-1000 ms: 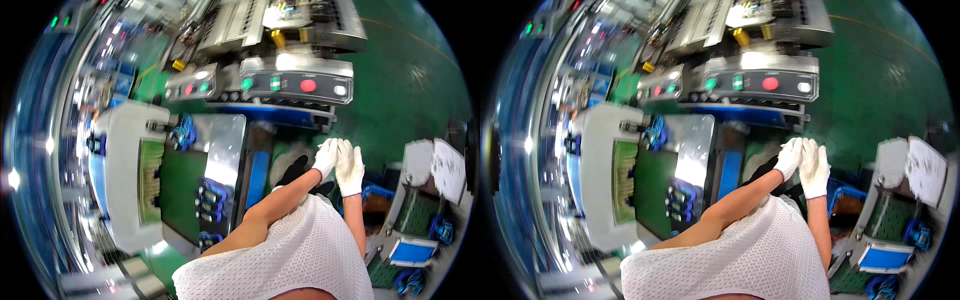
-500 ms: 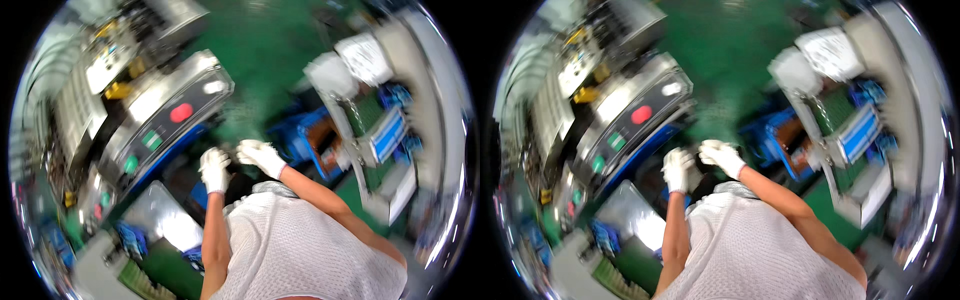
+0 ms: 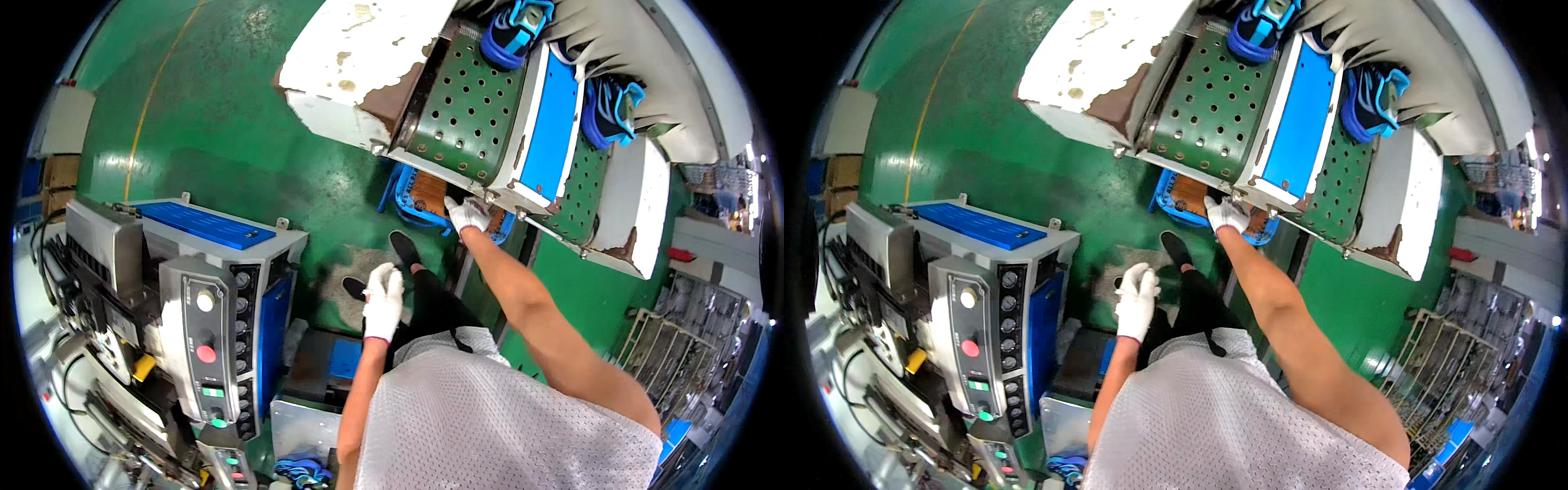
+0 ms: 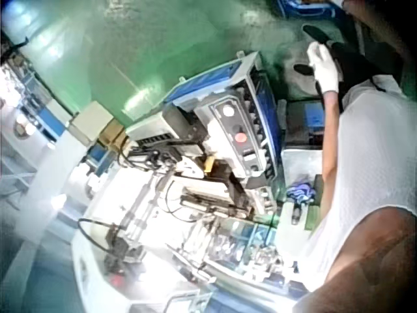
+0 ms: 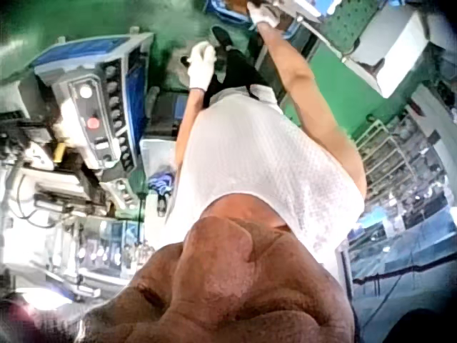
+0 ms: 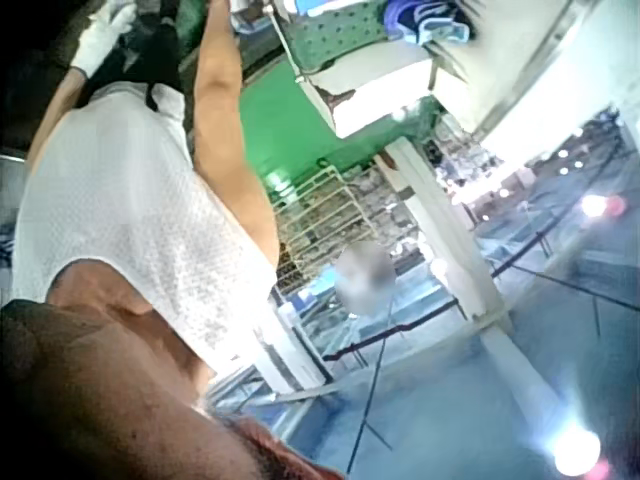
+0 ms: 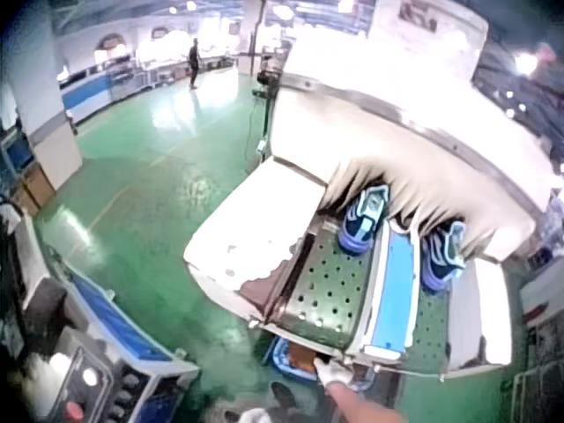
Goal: The person repeatedly picks up blue and black shoes from a conveyor belt, places them into a machine fixture, and removes them after processing. The operator handles the shoes one at a time, moving them between the belt and the machine.
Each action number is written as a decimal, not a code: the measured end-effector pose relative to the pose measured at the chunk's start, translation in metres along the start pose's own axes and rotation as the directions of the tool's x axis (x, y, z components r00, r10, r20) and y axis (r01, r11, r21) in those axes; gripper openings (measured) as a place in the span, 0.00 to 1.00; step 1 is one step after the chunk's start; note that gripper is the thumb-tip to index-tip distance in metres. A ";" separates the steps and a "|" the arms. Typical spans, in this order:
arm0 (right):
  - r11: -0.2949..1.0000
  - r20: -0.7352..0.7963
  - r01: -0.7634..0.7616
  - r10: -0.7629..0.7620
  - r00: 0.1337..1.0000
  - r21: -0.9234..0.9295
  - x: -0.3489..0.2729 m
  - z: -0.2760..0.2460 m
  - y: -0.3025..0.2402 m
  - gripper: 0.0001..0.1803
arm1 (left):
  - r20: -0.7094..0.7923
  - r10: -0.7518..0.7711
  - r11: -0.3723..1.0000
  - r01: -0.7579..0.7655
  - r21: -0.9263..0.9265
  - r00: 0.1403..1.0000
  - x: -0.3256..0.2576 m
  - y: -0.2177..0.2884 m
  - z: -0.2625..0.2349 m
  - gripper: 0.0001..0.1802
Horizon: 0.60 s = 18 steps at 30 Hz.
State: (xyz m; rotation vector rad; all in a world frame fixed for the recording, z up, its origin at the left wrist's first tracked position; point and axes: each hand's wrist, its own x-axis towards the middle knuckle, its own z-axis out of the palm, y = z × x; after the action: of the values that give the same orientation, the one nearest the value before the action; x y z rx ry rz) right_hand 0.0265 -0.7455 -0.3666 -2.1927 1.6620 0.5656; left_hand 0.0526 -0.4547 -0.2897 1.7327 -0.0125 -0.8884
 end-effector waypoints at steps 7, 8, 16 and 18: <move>0.996 0.198 0.037 -0.054 0.979 0.085 0.035 0.019 -0.011 0.48 | -0.122 -0.076 0.995 0.084 0.062 0.990 -0.018 0.002 0.011 0.20; 0.996 0.176 0.048 -0.062 0.982 0.080 0.042 0.024 -0.004 0.48 | -0.143 -0.066 0.996 0.075 0.054 0.988 -0.017 -0.005 0.010 0.20; 0.908 0.150 0.158 -0.232 0.961 0.388 -0.057 -0.033 -0.013 0.42 | -0.167 0.056 0.998 -0.056 0.003 0.984 -0.006 0.006 0.001 0.21; 0.848 0.044 0.316 -0.368 0.929 0.426 -0.105 -0.030 -0.006 0.41 | -0.141 0.039 0.979 -0.066 -0.194 0.989 -0.012 0.038 0.006 0.22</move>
State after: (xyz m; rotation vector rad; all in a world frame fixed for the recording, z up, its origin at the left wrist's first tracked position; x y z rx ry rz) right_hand 0.0108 -0.6707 -0.2879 -2.0187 1.1528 0.2173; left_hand 0.0562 -0.4688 -0.2515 1.5958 0.1168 -0.7053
